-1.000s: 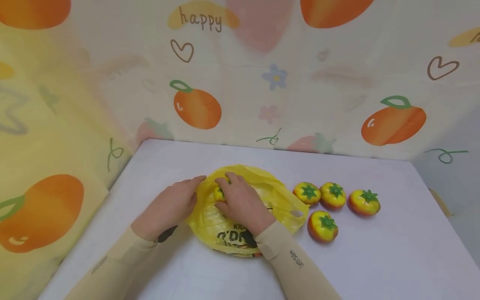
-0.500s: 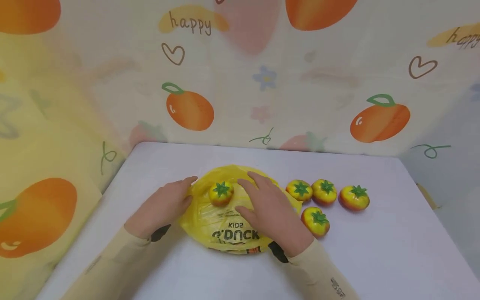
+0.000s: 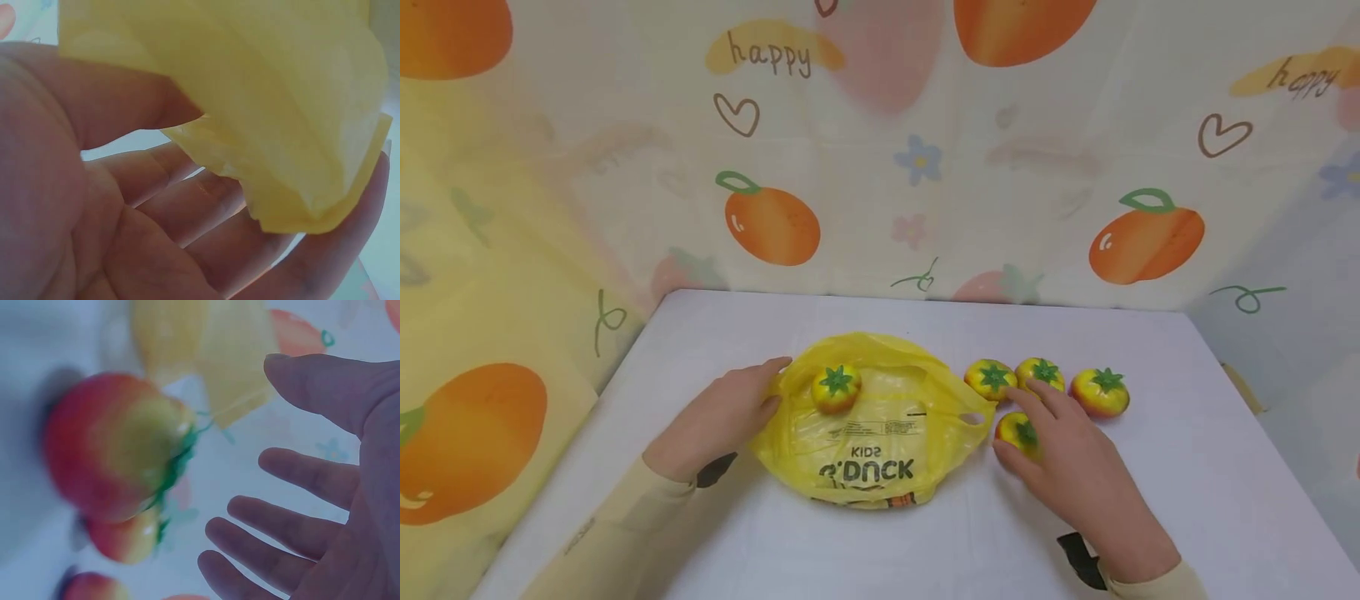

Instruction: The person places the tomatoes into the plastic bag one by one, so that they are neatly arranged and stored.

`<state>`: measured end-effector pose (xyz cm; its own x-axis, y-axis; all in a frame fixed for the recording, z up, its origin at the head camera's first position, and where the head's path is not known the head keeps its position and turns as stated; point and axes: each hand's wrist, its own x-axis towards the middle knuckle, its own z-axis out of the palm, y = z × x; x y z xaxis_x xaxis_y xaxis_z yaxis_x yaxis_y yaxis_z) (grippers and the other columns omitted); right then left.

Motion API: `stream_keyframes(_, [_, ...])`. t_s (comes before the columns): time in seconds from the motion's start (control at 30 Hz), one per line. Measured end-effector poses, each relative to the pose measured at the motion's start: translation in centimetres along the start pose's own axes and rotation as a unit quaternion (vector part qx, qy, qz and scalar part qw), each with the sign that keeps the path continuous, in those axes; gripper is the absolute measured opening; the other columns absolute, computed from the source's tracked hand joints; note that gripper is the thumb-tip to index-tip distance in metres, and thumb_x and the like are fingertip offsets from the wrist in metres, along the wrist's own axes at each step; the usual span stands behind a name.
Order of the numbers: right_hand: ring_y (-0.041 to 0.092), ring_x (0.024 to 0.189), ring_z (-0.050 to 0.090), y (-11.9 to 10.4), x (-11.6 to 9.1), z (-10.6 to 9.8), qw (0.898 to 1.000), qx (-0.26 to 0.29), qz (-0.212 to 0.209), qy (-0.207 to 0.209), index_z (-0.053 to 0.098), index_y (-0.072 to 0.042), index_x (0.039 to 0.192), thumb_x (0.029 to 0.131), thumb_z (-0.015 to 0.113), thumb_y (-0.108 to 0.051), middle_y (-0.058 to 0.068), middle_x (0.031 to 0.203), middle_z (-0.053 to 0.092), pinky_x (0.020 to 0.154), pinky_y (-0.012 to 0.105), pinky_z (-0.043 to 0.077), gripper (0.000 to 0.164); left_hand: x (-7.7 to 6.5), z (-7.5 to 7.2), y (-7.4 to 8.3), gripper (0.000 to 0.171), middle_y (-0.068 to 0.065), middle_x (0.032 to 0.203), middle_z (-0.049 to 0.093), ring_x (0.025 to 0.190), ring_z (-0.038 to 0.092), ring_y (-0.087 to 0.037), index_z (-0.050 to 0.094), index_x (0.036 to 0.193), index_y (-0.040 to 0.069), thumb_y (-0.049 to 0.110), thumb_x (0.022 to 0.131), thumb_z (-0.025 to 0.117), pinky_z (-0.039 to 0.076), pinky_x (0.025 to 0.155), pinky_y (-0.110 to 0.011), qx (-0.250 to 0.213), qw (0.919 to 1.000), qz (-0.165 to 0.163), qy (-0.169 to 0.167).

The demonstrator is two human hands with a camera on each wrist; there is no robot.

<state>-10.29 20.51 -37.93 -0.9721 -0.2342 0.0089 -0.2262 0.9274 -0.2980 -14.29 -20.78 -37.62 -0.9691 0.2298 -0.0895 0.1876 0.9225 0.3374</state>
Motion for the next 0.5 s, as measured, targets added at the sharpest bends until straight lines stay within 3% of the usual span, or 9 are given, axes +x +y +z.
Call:
stream_keyframes(0.23, [0.045, 0.141, 0.054, 1.5, -0.5, 1.3, 1.0, -0.004, 0.011, -0.004, 0.057, -0.011, 0.153, 0.091, 0.087, -0.046, 0.019, 0.156, 0.055, 0.106, 0.073, 0.052, 0.077, -0.1, 0.1, -0.2, 0.052, -0.021, 0.14, 0.071, 0.122, 0.072, -0.037, 0.053, 0.155, 0.001, 0.01, 0.106, 0.063, 0.06, 0.106, -0.055, 0.001, 0.9999, 0.011, 0.003])
stream_keyframes(0.5, [0.045, 0.136, 0.058, 2.1, -0.5, 2.2, 1.0, -0.001, 0.01, -0.006, 0.059, -0.012, 0.152, 0.089, 0.087, -0.049, 0.019, 0.155, 0.057, 0.103, 0.072, 0.055, 0.078, -0.1, 0.2, -0.1, 0.053, -0.021, 0.141, 0.071, 0.123, 0.071, -0.038, 0.053, 0.156, 0.0, 0.01, 0.105, 0.066, 0.06, 0.106, -0.055, 0.001, 0.9998, 0.018, 0.004])
